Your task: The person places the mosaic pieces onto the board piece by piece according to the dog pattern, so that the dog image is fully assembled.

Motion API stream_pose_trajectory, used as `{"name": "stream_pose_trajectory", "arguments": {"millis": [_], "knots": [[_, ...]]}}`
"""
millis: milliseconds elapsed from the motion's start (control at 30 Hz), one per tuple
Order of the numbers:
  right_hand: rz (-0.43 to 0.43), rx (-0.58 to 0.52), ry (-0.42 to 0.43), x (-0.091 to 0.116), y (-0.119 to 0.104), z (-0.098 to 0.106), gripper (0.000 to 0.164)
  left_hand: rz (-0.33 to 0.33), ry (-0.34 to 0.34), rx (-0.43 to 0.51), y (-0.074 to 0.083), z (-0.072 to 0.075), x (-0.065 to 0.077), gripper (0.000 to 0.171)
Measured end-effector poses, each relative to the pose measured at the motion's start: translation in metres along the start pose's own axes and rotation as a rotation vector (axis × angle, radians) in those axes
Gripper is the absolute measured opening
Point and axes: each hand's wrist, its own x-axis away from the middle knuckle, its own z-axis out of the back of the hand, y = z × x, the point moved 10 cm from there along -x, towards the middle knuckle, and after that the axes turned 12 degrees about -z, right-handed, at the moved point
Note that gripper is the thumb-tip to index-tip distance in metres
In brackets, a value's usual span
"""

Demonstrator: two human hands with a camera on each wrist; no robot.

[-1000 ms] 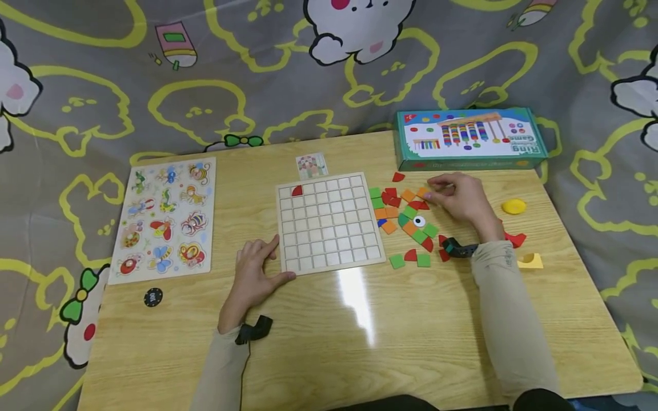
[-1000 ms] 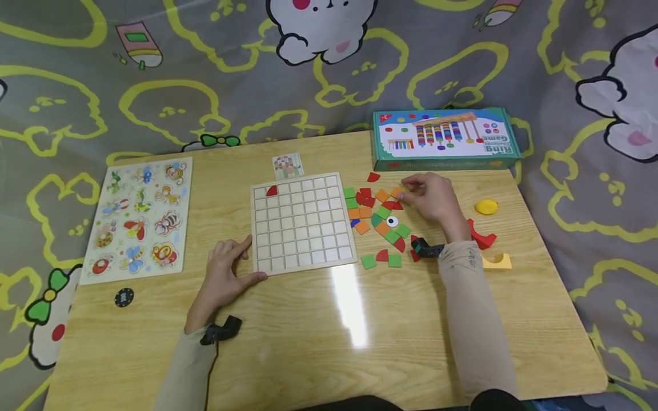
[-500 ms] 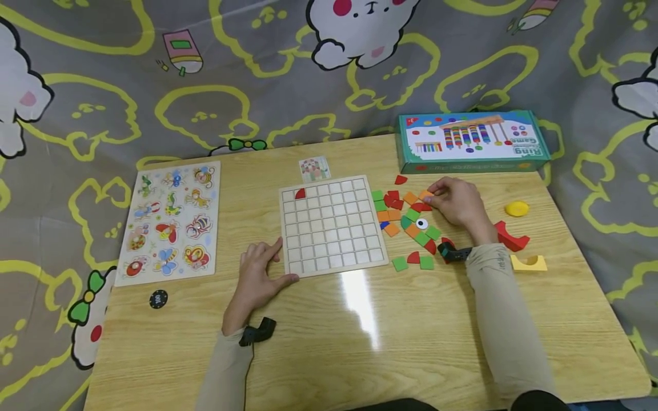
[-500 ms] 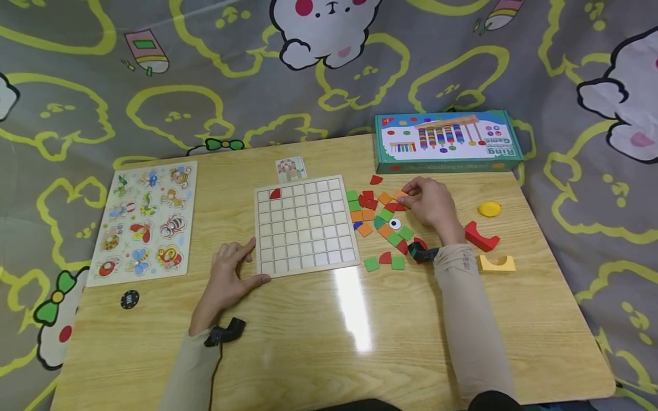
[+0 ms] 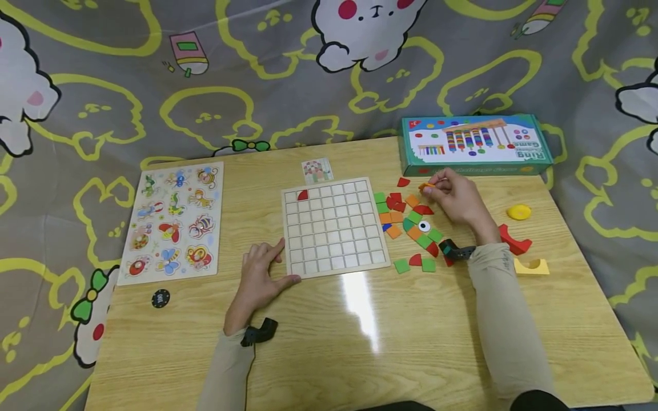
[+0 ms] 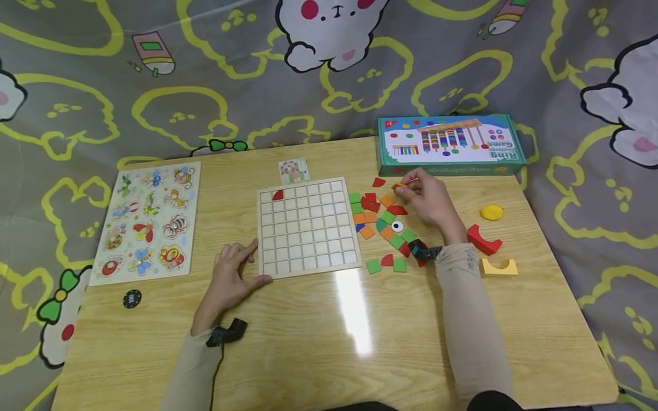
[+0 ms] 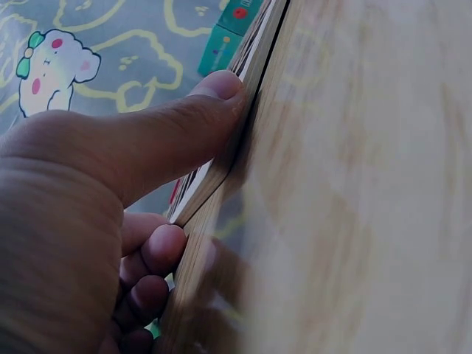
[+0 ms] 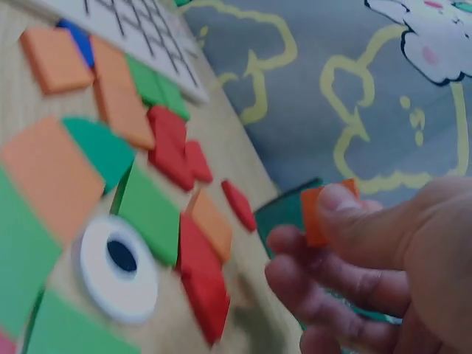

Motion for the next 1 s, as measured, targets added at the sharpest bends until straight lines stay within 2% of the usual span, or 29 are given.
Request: {"name": "stream_pose_trajectory", "arguments": {"millis": [167,300,533,800,1000], "knots": [[0.07,-0.14,-0.051,-0.006,-0.028,-0.016,0.028,0.01,-0.003,-0.004,-0.001,0.001,0.001,0.093],[0.135,-0.167,-0.056,-0.012,-0.054,-0.035,0.03,0.014,-0.004,-0.016,-0.003,0.002,0.001,0.093],[0.148,-0.288,-0.117,-0.022,-0.088,-0.076,0.032,-0.003,0.0,-0.018,-0.001,0.003,0.001,0.093],[0.159,-0.252,-0.2,-0.035,-0.116,-0.117,0.031,-0.015,-0.002,-0.026,-0.002,0.001,0.0,0.093],[0.231,-0.187,-0.208,-0.039,-0.138,-0.135,0.029,-0.003,-0.011,-0.029,-0.003,0.001,0.0,0.094]]}}
